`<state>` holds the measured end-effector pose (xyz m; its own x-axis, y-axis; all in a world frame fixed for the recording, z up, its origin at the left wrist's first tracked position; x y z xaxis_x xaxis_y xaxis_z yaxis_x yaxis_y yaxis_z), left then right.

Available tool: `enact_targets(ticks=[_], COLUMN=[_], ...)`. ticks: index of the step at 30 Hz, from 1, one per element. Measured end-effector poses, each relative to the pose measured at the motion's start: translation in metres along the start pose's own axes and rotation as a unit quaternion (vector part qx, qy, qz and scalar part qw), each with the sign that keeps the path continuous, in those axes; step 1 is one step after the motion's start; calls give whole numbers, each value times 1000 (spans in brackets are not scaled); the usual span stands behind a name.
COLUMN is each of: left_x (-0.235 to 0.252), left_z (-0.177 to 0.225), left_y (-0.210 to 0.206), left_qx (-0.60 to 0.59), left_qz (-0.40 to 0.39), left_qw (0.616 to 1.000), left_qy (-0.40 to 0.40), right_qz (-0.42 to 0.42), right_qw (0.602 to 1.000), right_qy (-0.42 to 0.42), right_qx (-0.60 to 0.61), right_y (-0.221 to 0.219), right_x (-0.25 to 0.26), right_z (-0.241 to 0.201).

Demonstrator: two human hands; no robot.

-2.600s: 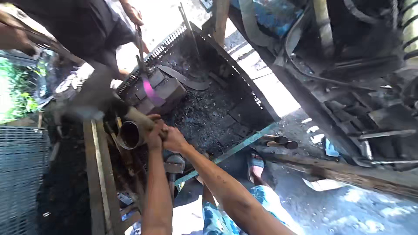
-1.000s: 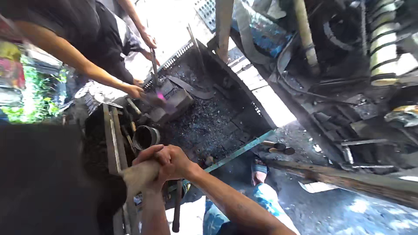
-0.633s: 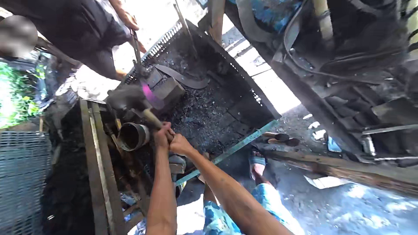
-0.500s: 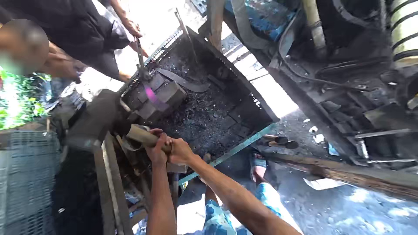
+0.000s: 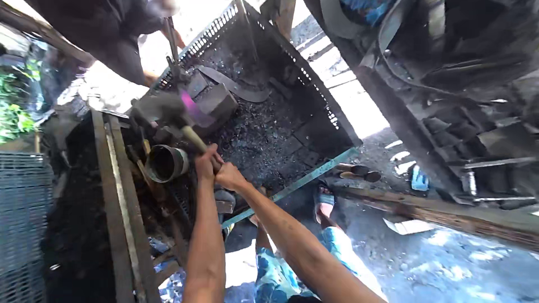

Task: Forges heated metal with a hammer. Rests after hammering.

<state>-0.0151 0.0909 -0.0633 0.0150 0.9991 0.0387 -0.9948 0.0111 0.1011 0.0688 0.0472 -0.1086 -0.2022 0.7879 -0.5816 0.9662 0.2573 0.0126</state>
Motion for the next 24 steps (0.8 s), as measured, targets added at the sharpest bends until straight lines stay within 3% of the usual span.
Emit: enact_targets(ticks=[1, 2, 5, 9, 12, 14, 15, 17, 18, 19, 20, 21, 22, 24], left_x=[-10, -17, -65, -78, -41, 4, 22, 30, 22, 11, 0, -10, -22, -60], left_z=[-20, -8, 128, 312, 373, 338, 288, 140, 66, 8, -21, -18, 14, 112], left_y=[-3, -7, -1, -15, -18, -18, -15, -10, -9, -8, -9, -12, -15, -8], left_qx=[21, 31, 16, 27, 68, 37, 9, -36, -44, -32, -10, 2, 5, 0], left_qz=[18, 20, -20, -171, -165, -161, -147, -86, -48, -18, 4, 18, 17, -9], left_qw=[999, 999, 992, 933, 891, 890, 907, 966, 988, 999, 1000, 999, 1000, 993], left_qy=[44, 37, -123, -316, -418, -424, -394, -241, -137, -39, 26, 39, -1, -118], right_qz=[-15, -10, 26, 51, 103, 121, 115, 64, 22, -14, -29, -26, -9, 19], right_qw=[999, 1000, 982, 899, 838, 850, 883, 969, 994, 1000, 999, 999, 999, 985], right_qy=[-30, 1, 189, 433, 536, 512, 454, 233, 106, 4, -45, -23, 38, 170], right_qx=[5, -4, 13, 38, 10, -26, -42, -48, -28, -8, -3, -19, -33, -14], right_y=[-3, 1, 0, 27, 50, 58, 57, 40, 26, 13, 9, 10, 12, 8], right_x=[2, -6, -96, -190, -187, -141, -107, -39, -16, -4, 0, -5, -24, -89], right_z=[23, 22, -51, -191, -273, -274, -244, -128, -63, -12, 16, 23, 10, -40])
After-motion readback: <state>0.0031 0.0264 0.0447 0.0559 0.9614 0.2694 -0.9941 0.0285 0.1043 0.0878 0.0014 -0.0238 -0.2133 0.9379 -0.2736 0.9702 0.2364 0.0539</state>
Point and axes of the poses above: each hand's wrist, its own x-axis towards the middle knuckle, its own y-axis out of the back of the hand, z = x × y, the point moved 5 cm from there along x, towards the middle knuckle, and after that the axes turned 11 degrees about -y, right-handed, at the moved point
